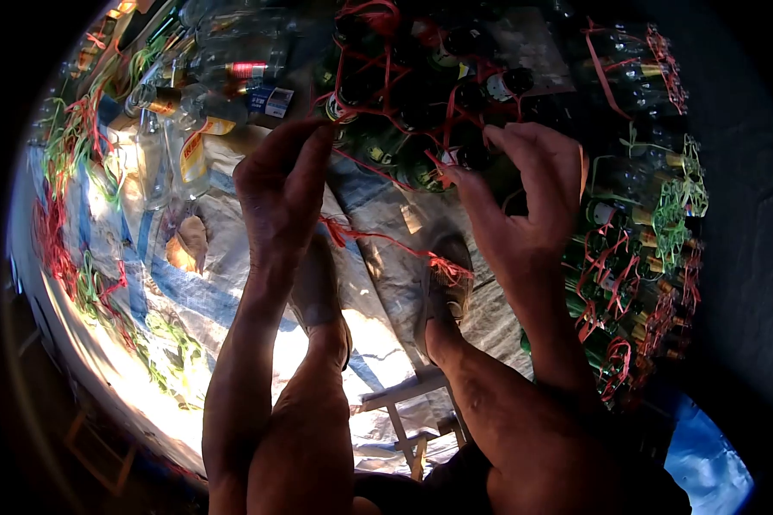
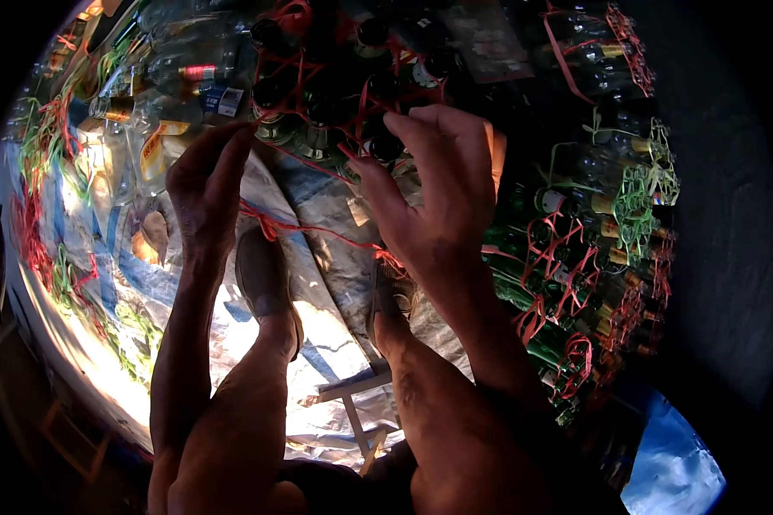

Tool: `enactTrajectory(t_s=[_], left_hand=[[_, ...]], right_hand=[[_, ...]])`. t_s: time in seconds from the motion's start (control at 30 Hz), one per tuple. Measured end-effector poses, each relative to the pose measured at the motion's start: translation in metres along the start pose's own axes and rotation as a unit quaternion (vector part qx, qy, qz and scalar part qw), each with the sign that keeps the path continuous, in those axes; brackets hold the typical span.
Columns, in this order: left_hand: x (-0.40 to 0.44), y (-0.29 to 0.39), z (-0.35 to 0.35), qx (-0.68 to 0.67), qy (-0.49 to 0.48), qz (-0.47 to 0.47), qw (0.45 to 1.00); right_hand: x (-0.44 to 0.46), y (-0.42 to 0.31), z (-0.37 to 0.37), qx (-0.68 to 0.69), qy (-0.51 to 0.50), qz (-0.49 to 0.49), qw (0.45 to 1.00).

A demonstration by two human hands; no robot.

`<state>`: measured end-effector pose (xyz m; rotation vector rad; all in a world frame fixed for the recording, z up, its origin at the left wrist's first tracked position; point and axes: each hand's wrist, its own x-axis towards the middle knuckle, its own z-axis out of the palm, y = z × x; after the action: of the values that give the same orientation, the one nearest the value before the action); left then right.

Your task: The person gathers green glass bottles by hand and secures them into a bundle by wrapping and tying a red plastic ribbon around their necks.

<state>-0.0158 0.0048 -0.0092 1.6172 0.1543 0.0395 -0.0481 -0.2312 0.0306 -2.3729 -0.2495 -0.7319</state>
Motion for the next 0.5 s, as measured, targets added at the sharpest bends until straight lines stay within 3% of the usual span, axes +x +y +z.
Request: enactTrajectory(t_s=[0.17,0.4,0.5], left_hand=[[0.002,0.001,0.001,0.036,-0.007,0.028,0.999],[0.003,0.0,0.002,0.041,-0.006,0.024,0.999],[0.003,0.001,0.0,0.05,-0.003,0.007,0.999]], right_hand=[[-0.014,0.006,-0.002,0.014,-0.038,0.046,0.998],[-0.023,0.005,0.016,0.132,-0.109,0.241,0.955],[-0.021,0.01,0.017,0.109,-0.124,0.234,0.958]])
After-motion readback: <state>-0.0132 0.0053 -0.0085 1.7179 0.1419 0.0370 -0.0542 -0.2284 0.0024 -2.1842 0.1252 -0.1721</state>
